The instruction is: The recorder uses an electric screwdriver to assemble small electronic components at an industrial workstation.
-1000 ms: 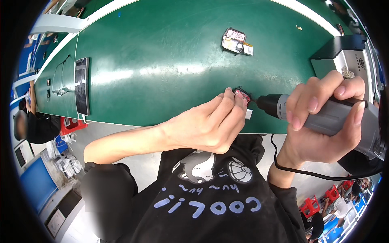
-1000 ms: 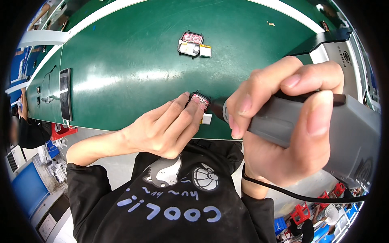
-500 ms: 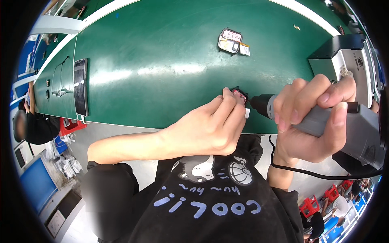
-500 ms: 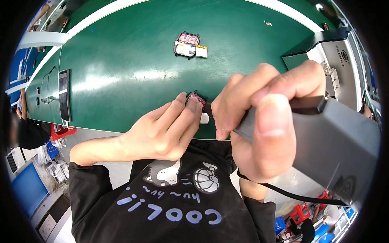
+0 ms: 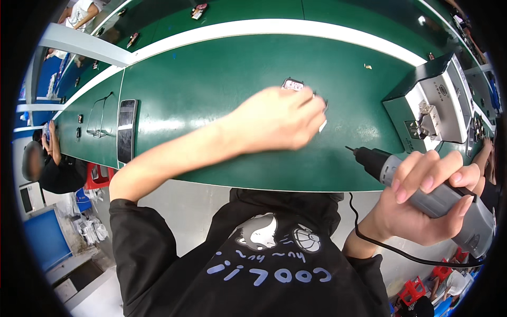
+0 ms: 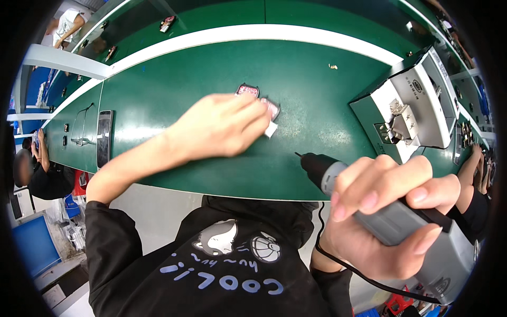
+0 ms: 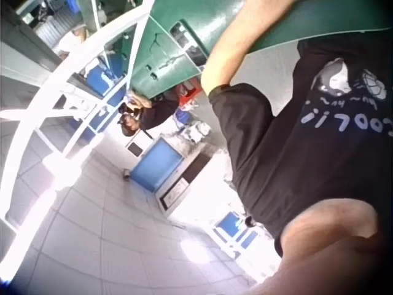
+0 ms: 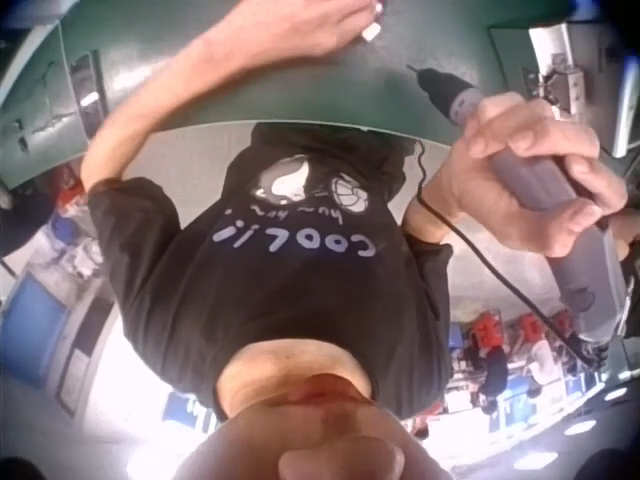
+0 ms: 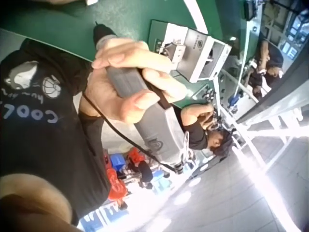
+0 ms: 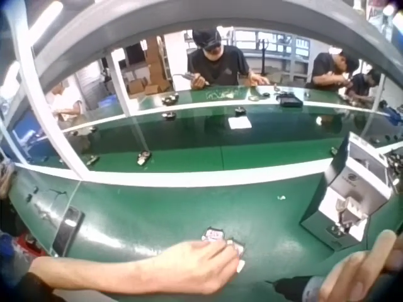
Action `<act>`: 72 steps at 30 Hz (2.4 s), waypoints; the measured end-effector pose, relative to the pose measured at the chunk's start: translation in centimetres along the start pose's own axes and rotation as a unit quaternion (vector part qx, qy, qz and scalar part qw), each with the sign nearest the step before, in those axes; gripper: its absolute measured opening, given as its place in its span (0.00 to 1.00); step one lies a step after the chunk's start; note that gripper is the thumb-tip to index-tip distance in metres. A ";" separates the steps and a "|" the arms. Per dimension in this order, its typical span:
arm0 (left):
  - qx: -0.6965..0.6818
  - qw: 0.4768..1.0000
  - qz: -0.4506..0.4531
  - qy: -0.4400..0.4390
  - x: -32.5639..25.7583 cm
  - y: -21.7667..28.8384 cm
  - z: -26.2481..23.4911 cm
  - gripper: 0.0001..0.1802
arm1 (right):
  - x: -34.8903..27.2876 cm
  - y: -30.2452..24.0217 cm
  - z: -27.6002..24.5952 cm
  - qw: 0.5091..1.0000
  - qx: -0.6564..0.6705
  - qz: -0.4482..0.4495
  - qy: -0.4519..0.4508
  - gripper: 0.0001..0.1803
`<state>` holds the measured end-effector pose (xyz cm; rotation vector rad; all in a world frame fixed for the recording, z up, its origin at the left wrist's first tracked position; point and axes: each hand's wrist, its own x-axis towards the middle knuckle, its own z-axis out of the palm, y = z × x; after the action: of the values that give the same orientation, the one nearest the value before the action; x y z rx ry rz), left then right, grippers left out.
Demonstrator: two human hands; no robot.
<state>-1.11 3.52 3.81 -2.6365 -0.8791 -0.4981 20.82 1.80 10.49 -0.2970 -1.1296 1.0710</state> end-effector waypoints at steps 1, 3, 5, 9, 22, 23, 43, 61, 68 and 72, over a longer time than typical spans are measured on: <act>0.020 0.999 0.005 -0.032 1.3 -2.6 0.6 0.11 | 0.3 -0.6 -1.5 0.999 0.007 0.002 -0.035 0.16; -0.008 0.998 -0.068 -0.016 3.4 -8.0 1.8 0.07 | 0.9 -1.1 -2.2 1.000 0.010 0.000 -0.027 0.14; -0.049 0.986 -0.155 0.023 4.4 -12.6 3.4 0.11 | 1.6 -1.8 -2.4 1.000 0.003 -0.006 -0.019 0.13; -0.129 0.960 -0.228 0.098 4.7 -12.5 3.8 0.20 | 2.9 -3.7 -5.0 0.998 -0.049 -0.027 0.020 0.12; -0.221 0.953 -0.175 -0.113 -1.9 -1.2 -2.2 0.19 | 9.7 -4.8 -8.9 0.985 -0.152 0.008 0.085 0.15; -0.222 0.953 -0.174 -0.112 -1.6 -0.8 -2.2 0.19 | 9.7 -4.4 -8.9 0.986 -0.148 0.015 0.081 0.14; -0.038 0.997 -0.064 0.010 -0.6 2.7 1.2 0.18 | 9.6 -1.2 -7.1 0.971 -0.191 -0.010 0.144 0.12; -0.075 0.991 -0.105 0.019 -1.0 2.8 1.7 0.18 | 9.0 -1.8 -7.0 0.963 -0.240 0.034 0.121 0.18; -0.067 0.992 -0.102 0.040 -0.9 2.9 1.9 0.18 | 9.3 -1.3 -7.3 0.958 -0.266 0.033 0.096 0.16; -0.044 0.993 -0.080 0.074 -0.6 3.2 2.3 0.13 | 9.8 -1.3 -7.3 0.959 -0.258 0.050 0.105 0.13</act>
<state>0.88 1.68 0.94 -2.5783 -1.0477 -0.7800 27.85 11.27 13.84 -0.8695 -1.1963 0.7927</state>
